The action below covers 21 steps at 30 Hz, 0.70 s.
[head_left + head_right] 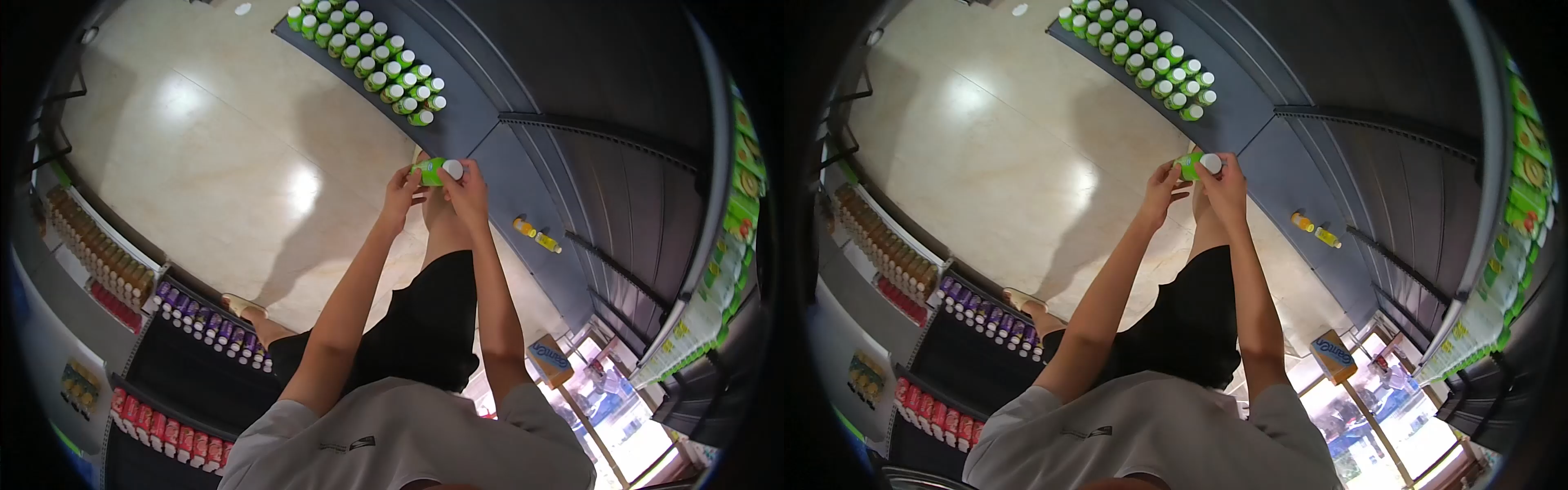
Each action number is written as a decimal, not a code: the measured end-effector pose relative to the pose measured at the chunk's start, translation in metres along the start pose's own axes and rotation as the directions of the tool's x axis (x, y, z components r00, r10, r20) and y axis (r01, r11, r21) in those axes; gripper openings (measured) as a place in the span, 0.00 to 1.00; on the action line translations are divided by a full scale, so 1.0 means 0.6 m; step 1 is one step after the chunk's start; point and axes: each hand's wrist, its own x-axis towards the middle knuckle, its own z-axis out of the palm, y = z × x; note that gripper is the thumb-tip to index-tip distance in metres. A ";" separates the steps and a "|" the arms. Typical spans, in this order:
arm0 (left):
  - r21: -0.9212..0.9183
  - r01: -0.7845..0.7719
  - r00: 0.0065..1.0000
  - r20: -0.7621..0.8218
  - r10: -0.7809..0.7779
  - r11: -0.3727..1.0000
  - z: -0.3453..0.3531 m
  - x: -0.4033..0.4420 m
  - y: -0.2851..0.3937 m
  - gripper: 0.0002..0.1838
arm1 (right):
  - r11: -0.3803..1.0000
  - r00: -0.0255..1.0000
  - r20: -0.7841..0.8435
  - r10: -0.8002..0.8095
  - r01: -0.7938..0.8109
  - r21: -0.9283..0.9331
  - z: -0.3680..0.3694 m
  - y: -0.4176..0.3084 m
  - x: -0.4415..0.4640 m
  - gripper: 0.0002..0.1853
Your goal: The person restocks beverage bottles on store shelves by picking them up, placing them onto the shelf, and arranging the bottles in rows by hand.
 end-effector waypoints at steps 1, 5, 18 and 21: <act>-0.012 0.001 1.000 0.009 -0.001 1.000 -0.003 0.023 -0.016 0.30 | 0.999 1.000 0.009 0.001 -0.001 -0.034 0.000 0.014 0.016 0.20; -0.022 0.035 0.999 0.024 -0.034 0.999 0.001 0.092 -0.050 0.31 | 0.988 0.999 0.033 -0.025 0.030 -0.150 -0.002 0.064 0.080 0.21; 0.047 0.030 0.992 -0.125 -0.024 0.998 -0.010 0.338 -0.096 0.32 | 0.889 0.994 -0.076 -0.074 0.031 -0.457 -0.034 0.177 0.359 0.23; 0.039 0.045 0.975 -0.220 -0.035 0.998 0.003 0.380 -0.075 0.35 | 0.857 0.996 -0.073 -0.054 0.009 -0.515 -0.029 0.206 0.459 0.24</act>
